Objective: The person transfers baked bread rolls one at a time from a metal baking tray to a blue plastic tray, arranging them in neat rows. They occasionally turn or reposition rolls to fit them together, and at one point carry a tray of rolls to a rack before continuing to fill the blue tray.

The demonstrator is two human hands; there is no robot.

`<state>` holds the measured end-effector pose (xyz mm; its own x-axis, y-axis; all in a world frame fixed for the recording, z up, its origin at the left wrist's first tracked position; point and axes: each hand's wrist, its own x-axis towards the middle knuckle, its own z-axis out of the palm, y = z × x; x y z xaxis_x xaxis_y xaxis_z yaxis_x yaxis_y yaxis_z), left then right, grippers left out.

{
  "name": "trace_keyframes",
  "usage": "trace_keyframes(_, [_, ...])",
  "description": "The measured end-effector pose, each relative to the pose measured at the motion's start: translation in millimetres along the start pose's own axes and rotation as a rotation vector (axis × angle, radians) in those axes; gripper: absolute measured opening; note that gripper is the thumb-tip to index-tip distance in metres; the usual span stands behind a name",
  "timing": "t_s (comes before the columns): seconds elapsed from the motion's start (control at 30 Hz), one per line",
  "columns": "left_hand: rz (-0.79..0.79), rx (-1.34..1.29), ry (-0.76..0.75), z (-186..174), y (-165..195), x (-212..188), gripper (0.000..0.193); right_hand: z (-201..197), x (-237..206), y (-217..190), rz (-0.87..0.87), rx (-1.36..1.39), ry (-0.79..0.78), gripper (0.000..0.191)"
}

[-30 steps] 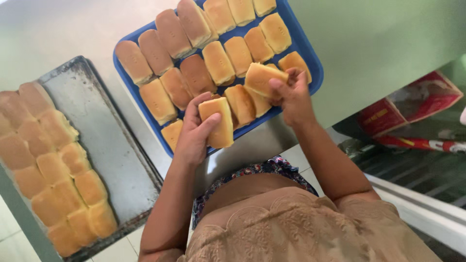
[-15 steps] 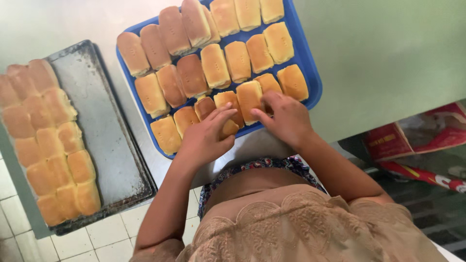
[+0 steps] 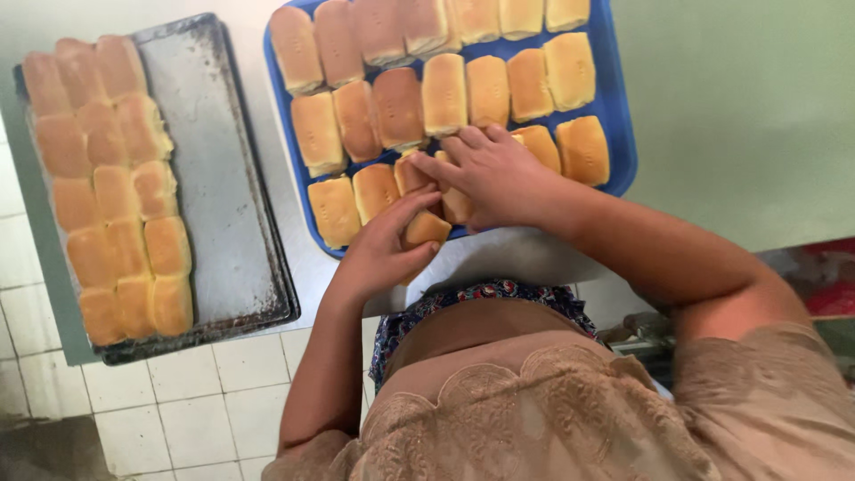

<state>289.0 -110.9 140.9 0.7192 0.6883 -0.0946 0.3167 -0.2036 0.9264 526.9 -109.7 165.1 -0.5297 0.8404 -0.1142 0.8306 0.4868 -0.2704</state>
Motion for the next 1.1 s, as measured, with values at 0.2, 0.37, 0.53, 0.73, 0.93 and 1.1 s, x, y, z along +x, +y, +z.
trace_keyframes(0.2, [-0.121, -0.504, 0.031, -17.1, -23.1, -15.8, 0.064, -16.7, -15.5, 7.1, -0.013, 0.245, 0.133, 0.1])
trace_keyframes(0.37, [-0.078, -0.739, 0.11, -31.5, -27.2, -0.7, 0.06, -26.0, -39.2, 6.7, 0.17, 0.736, 0.387, 0.076])
trace_keyframes(0.53, [-0.041, -0.199, -0.085, -41.2, -7.6, 21.8, 0.06, -11.0, -17.8, -26.0, 0.779, 0.259, 0.291, 0.07])
trace_keyframes(0.73, [0.051, 0.265, -0.19, -45.4, 11.3, 31.8, 0.062, -1.4, 7.7, -29.6, 0.92, -0.013, -0.057, 0.078])
trace_keyframes(0.93, [0.075, 0.25, -0.241, -53.8, 3.4, 31.6, 0.063, 4.3, -0.2, -24.5, 0.727, -0.316, -0.012, 0.06])
trace_keyframes(1.1, [0.13, 0.247, -0.227, -56.2, -3.6, 36.0, 0.066, 20.7, -8.4, -50.7, 0.859, -0.209, 0.21, 0.058])
